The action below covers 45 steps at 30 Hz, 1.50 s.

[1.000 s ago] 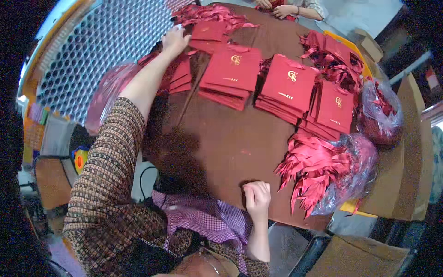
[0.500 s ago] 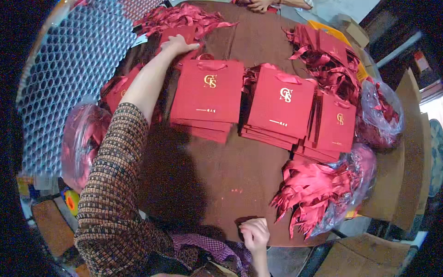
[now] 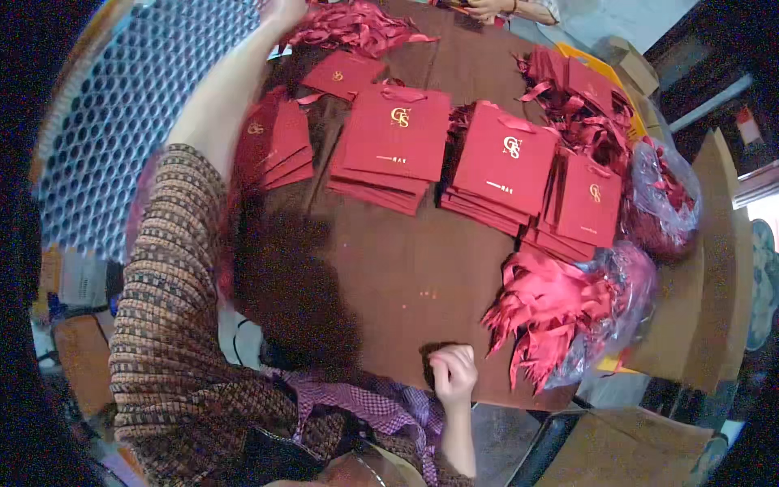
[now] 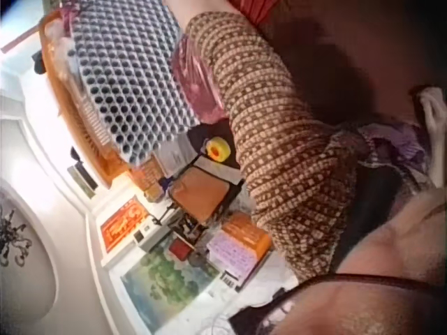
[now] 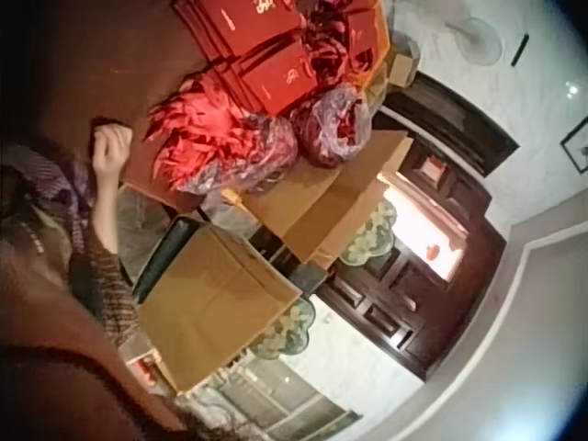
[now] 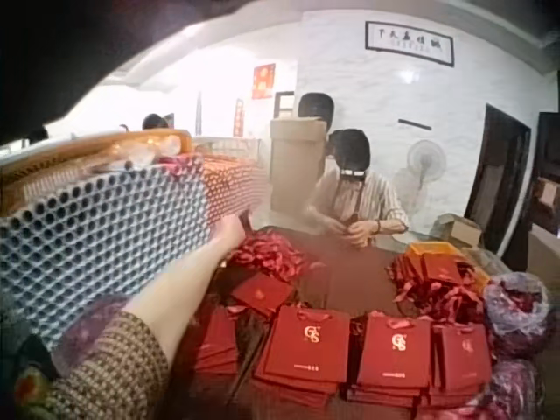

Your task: The person is tying ribbons on red gift bags and organizing them on a table.

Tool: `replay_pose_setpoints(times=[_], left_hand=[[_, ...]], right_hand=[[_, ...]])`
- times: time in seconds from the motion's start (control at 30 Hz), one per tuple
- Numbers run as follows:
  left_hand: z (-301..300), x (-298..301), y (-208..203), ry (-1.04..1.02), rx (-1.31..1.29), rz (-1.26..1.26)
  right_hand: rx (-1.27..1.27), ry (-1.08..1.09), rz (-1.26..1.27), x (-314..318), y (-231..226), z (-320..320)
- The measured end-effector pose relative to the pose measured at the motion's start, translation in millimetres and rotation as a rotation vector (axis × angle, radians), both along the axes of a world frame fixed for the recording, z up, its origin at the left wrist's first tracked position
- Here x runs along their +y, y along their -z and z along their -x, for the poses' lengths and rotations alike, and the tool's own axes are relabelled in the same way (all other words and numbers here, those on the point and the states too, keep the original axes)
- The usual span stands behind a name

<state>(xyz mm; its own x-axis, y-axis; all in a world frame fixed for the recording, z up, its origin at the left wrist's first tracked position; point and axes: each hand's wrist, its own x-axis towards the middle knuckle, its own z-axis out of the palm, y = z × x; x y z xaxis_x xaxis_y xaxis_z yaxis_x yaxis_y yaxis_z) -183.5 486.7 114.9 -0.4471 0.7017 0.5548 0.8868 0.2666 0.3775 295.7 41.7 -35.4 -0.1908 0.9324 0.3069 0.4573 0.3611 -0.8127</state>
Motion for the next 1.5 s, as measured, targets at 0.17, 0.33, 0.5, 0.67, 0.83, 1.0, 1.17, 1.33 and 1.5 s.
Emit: replay_pose_setpoints(times=[0.17,0.33,0.5,0.67,0.83,1.0,1.17,1.33,1.5], left_hand=[[-76.1,-108.4,-96.9,0.114,-0.648,-0.022],[-112.1,-191.7,-110.2,0.729,-1.219,-0.026],[-170.2,-301.5,-55.4,1.007,-1.547,0.007],[-231.6,-393.7,-6.4,1.204,-1.771,0.018],[-248.3,-445.6,20.9,1.169,-1.91,-0.002],[-260.0,-484.7,44.8,1.119,-1.955,0.008],[-237.3,-497.0,59.9,1.214,-1.791,0.113],[-215.4,-485.3,62.0,0.845,-0.925,-0.279],[-242.5,-477.7,33.6,1.068,-0.119,-0.262]], right_hand=[[-0.038,0.049,-0.031,-8.3,-1.0,-4.9],[0.069,0.082,-0.036,-15.1,10.9,-12.1],[0.235,0.119,-0.119,-19.6,-8.7,-4.5],[0.575,0.019,0.075,-35.9,-54.0,6.6],[0.917,-0.141,0.174,-41.3,-70.2,13.8],[1.054,-0.145,0.35,-56.4,-85.1,26.6],[0.965,-0.067,0.302,-58.8,-86.8,20.1],[0.589,-0.055,0.311,-51.7,-89.8,2.2],[0.095,-0.223,0.35,-38.4,-96.8,-9.7]])
